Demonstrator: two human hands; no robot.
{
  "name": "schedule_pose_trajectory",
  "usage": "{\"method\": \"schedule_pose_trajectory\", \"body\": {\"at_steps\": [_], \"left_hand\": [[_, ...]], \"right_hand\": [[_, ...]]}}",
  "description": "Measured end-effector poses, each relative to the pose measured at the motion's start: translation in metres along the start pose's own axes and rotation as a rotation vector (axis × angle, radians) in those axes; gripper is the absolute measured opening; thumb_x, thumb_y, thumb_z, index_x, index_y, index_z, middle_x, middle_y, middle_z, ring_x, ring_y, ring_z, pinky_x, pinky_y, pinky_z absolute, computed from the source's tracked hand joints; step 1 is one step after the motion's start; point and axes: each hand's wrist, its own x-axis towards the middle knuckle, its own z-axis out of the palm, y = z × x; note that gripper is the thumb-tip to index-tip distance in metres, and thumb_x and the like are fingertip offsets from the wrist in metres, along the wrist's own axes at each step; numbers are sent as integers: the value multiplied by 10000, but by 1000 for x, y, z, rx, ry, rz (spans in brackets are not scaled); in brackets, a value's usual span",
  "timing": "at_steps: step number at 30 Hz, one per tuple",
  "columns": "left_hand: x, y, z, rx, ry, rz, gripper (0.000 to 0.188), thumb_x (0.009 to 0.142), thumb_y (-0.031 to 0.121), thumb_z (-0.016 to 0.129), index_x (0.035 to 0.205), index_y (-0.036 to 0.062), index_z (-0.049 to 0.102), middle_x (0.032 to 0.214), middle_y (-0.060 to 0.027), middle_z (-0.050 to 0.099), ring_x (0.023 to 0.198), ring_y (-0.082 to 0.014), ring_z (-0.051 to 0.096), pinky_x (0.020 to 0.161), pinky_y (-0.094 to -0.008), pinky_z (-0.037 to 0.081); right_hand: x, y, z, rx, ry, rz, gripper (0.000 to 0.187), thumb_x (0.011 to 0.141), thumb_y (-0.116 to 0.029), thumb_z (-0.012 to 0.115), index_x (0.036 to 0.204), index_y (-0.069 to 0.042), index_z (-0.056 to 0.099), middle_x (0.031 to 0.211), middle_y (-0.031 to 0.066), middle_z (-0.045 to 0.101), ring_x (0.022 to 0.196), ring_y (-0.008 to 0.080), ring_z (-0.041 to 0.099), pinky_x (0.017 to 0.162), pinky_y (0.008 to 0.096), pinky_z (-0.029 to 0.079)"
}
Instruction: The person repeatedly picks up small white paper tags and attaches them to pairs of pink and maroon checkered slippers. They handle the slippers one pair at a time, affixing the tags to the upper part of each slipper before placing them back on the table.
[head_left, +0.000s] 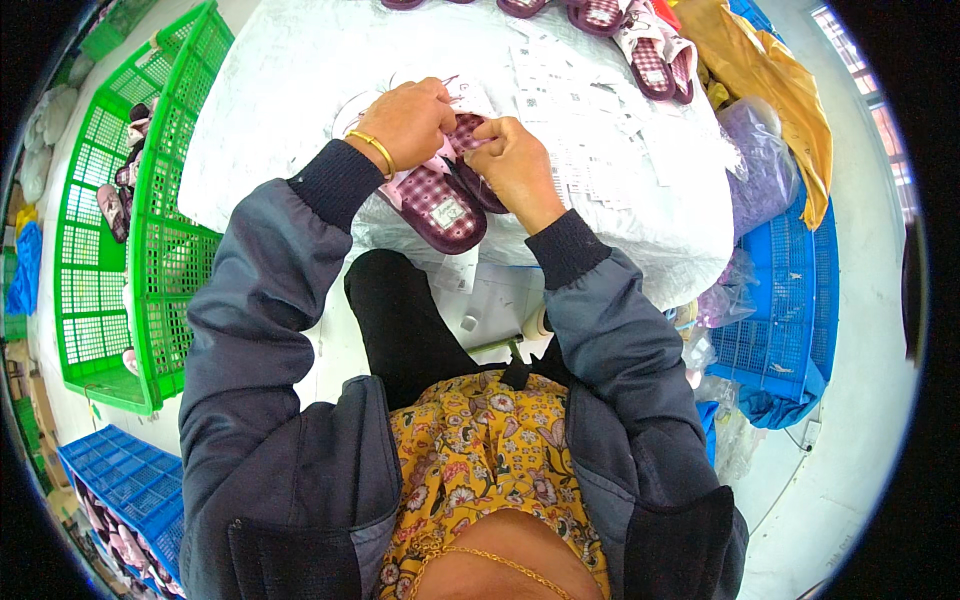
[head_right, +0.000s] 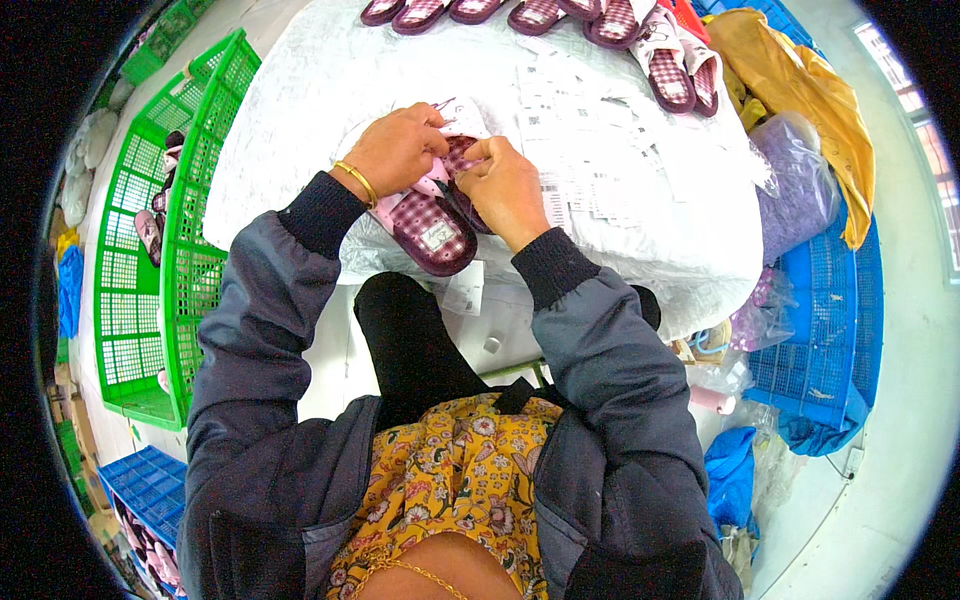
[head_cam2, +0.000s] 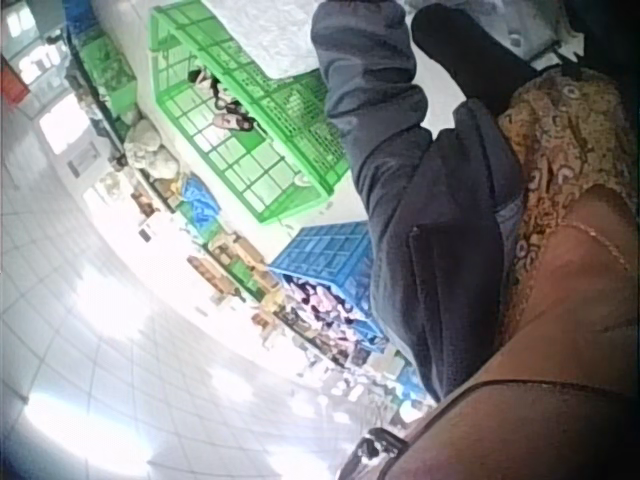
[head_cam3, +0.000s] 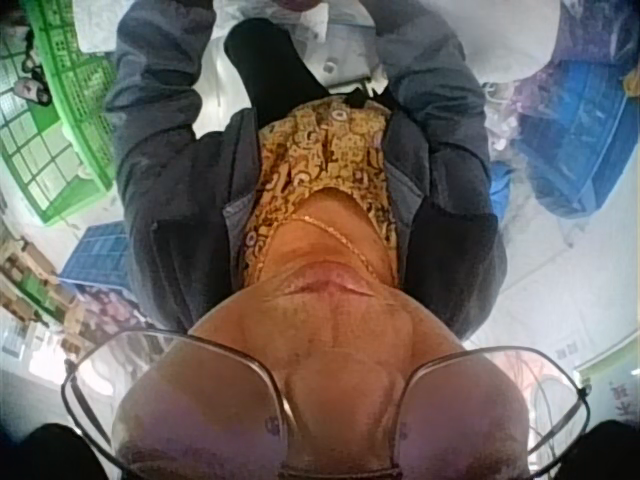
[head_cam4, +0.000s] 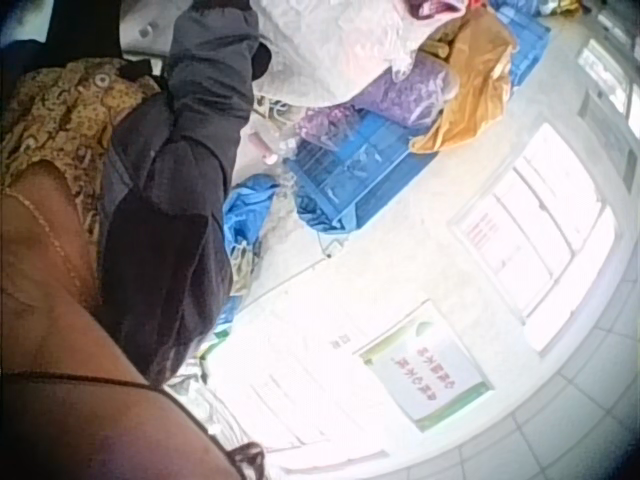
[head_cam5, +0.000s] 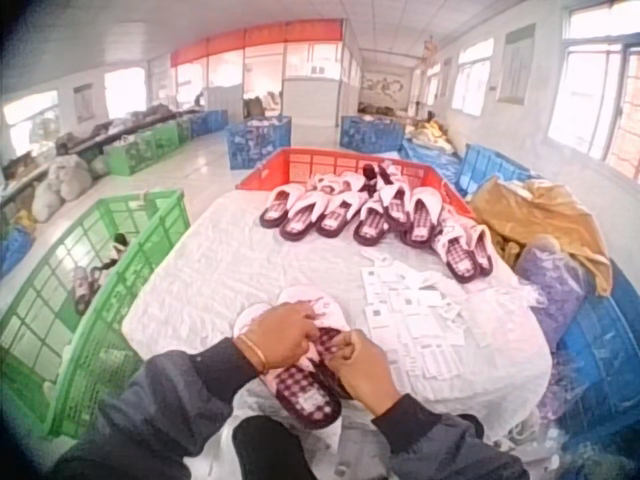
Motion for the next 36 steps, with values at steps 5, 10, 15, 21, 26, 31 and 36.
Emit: {"method": "schedule_pose_trajectory", "body": {"at_steps": [5,10,15,21,26,31,36], "left_hand": [[-1,5,-4,-2,-8,-24,139,797,141,613,823,82,736,1068,-105,634,983,-297,612,866,-394,495],[-1,3,1,-22,11,-18,136,803,150,619,816,67,725,1078,-115,613,989,-294,603,868,-392,493],[-1,1,2,-65,17,-12,109,776,124,645,817,96,742,1018,-100,621,955,-304,615,863,-398,500],[-2,3,1,-70,13,-16,112,779,130,643,829,78,729,1070,-97,600,972,-293,610,860,-387,498],[1,6,-1,-49,-15,-22,108,788,128,636,844,64,702,1059,-104,585,940,-293,611,813,-387,507],[5,10,-3,90,-37,64,154,801,93,631,930,57,706,996,-116,594,929,-302,629,799,-398,518],[5,8,-16,17,-60,123,132,809,79,585,918,41,648,1019,-111,562,862,-316,635,754,-404,534]], "right_hand": [[0,-4,1,-69,20,-35,246,766,-120,732,959,-16,620,835,160,709,787,286,702,708,363,535],[3,0,5,-70,31,-33,230,773,-132,725,950,-24,625,850,172,710,807,312,700,718,386,535],[4,0,9,-74,62,-34,206,790,-149,711,943,-36,634,856,161,714,830,330,693,731,402,533],[2,-9,11,-106,84,-23,173,804,-147,699,933,-48,641,845,142,719,833,333,688,720,412,526],[3,-6,13,-117,82,-38,180,814,-147,692,946,-39,635,847,143,721,836,329,688,721,410,526],[6,2,13,-36,34,-84,207,819,-145,694,975,-21,638,903,131,732,843,296,703,748,385,537],[9,10,12,42,-10,-53,253,821,-170,712,1017,-20,653,946,127,733,856,266,709,769,355,537]]}}
